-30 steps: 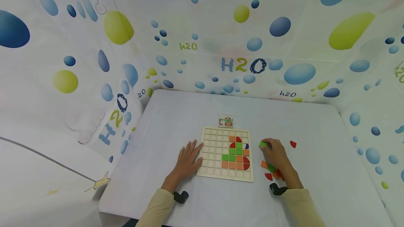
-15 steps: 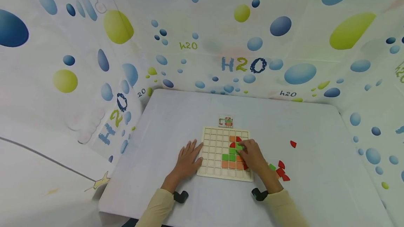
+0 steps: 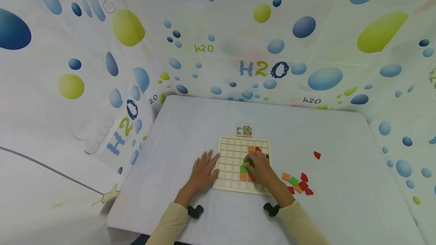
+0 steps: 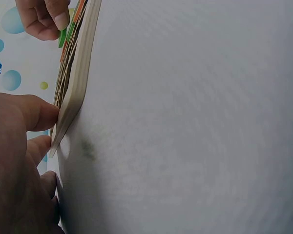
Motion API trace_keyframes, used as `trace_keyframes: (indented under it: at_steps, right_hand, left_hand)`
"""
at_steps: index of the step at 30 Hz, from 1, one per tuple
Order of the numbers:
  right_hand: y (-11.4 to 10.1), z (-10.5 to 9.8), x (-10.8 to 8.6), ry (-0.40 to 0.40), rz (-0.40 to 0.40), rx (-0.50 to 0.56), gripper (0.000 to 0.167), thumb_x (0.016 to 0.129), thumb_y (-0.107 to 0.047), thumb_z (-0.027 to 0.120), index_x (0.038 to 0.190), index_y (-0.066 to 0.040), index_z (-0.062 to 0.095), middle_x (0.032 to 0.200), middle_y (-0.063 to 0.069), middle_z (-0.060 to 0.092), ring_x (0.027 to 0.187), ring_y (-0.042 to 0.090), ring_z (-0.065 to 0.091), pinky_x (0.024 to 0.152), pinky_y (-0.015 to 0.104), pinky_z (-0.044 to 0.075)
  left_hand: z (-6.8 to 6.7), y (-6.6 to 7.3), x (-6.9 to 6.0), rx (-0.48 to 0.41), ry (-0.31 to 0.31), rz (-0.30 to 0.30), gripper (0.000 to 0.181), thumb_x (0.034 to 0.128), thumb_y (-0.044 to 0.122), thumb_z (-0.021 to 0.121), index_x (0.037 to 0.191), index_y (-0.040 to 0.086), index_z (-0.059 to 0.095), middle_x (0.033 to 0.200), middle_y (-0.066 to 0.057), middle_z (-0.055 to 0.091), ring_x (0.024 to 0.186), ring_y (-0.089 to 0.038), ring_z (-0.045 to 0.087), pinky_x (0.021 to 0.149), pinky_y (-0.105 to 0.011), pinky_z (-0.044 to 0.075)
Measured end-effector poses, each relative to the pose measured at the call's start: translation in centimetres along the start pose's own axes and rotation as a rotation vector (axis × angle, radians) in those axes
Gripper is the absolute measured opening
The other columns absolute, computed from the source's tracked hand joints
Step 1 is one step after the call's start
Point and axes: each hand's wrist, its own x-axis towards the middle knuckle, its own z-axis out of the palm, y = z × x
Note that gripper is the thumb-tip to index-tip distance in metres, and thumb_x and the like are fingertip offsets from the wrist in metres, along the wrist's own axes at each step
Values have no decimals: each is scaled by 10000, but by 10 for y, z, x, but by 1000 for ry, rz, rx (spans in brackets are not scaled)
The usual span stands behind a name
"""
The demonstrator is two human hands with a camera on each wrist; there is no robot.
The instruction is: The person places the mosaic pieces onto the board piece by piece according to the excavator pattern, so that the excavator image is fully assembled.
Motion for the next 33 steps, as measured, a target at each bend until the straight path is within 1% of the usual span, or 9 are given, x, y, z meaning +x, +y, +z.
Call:
trace_keyframes:
  at_steps: [5, 14, 20, 25, 28, 31, 33]
  right_hand:
    - [-2, 2, 2, -5, -37, -32, 61, 975, -96, 755, 1007, -129, 716, 1087, 83, 617, 1046, 260, 576, 896, 487, 511]
    - [-4, 3, 1, -7, -65, -53, 72, 975, -93, 753, 1042, -116, 743, 1049, 59, 620, 995, 252, 561, 858, 456, 478]
    - [-4, 3, 1, 4, -68, -56, 72, 968, -91, 759, 1028, -127, 746, 1087, 54, 647, 1029, 276, 575, 904, 512, 476]
    - [-4, 4, 1, 15, -91, -81, 75, 965, -86, 762, 1011, -143, 745, 1085, 51, 657, 1027, 285, 580, 886, 528, 473]
    - [-4, 3, 1, 21, -96, -88, 75, 963, -99, 769, 1022, -142, 753, 1102, 56, 670, 1059, 302, 597, 907, 556, 474]
    - [-5, 1, 1, 16, -90, -92, 72, 964, -110, 769, 1028, -143, 759, 1112, 60, 681, 1081, 316, 608, 923, 574, 470]
    - [-5, 0, 2, 14, -88, -107, 69, 963, -111, 770, 1017, -152, 760, 1111, 57, 686, 1067, 313, 610, 906, 571, 471]
  left_hand:
    - [1, 0, 0, -11, 3, 1, 625, 1061, 319, 528, 1653, 186, 380, 1755, -125, 223, 1634, -385, 132, 1277, -647, 108]
    - [2, 0, 1, -7, 4, -2, 628, 1058, 315, 529, 1653, 185, 380, 1754, -123, 227, 1634, -382, 136, 1275, -651, 113]
    - [0, 1, 0, -8, 3, -4, 625, 1059, 318, 534, 1651, 181, 386, 1752, -129, 230, 1633, -387, 139, 1276, -651, 111]
    - [0, 0, 0, -10, 7, 1, 622, 1056, 309, 541, 1645, 171, 396, 1748, -138, 241, 1629, -395, 150, 1270, -660, 122]
    - [0, 0, 0, -10, 5, 1, 624, 1056, 311, 538, 1647, 176, 392, 1749, -134, 238, 1630, -391, 147, 1270, -658, 121]
    - [0, -1, 1, -4, 3, 2, 624, 1057, 319, 535, 1648, 179, 390, 1750, -134, 238, 1631, -389, 146, 1272, -657, 121]
    - [0, -1, 1, 1, 3, 1, 624, 1058, 324, 534, 1648, 181, 390, 1750, -133, 237, 1631, -388, 145, 1273, -656, 119]
